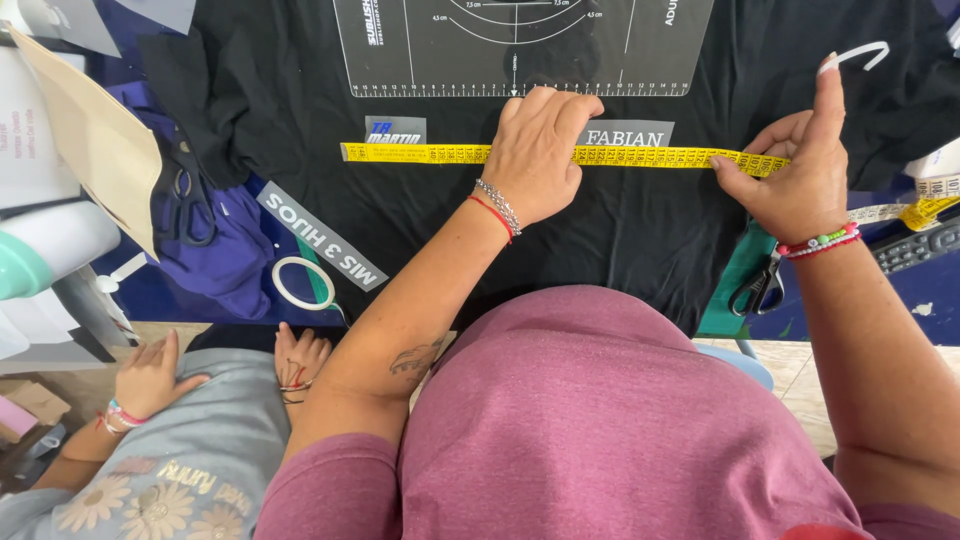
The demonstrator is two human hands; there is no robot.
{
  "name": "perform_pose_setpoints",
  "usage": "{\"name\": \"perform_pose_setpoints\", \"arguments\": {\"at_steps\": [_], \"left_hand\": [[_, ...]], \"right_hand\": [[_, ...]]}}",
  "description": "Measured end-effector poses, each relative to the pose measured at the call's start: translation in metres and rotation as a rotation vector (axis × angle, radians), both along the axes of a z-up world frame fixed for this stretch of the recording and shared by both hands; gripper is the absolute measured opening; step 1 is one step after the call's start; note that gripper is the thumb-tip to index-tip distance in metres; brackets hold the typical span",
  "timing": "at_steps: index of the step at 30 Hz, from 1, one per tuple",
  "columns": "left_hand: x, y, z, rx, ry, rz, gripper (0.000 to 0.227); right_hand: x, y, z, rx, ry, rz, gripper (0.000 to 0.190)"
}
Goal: The person measures the width of a black t-shirt using a yellow tape measure and a clear plastic ruler. They then use scissors to cut small pieces of white tape and place them on the shirt to mark specific measurements.
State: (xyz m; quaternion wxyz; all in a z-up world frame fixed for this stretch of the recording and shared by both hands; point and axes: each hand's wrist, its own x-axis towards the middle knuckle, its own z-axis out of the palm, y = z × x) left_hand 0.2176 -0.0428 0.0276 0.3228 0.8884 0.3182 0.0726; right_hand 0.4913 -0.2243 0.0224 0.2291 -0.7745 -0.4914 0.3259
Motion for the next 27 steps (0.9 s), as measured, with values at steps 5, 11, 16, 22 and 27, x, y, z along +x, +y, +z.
{"name": "perform_pose_setpoints", "arguments": {"at_steps": [5, 11, 16, 22, 27], "left_hand": [[0.0004, -0.0005, -0.0002, -0.006, 0.008, 0.009, 0.055], [0.0001, 0.0001, -0.0016, -0.008, 0.009, 0.021, 0.054], [-0.0002, 0.0016, -0.0018, -0.010, -0.002, 0.015, 0.053], [0.0001, 0.0015, -0.0029, -0.010, 0.007, 0.020, 0.055], [0.0004, 0.0017, -0.0049, -0.030, 0.012, 0.024, 0.054]], "right_hand": [[0.0008, 0.0007, 0.0029, 0.001, -0.005, 0.027, 0.118], [0.0015, -0.0007, 0.0011, 0.018, -0.011, 0.042, 0.118], [0.0012, -0.0002, 0.0018, 0.020, -0.019, 0.042, 0.119], [0.0003, 0.0012, 0.0048, 0.003, -0.010, 0.039, 0.118], [0.0015, -0.0004, 0.0018, 0.012, -0.017, 0.043, 0.119]]}}
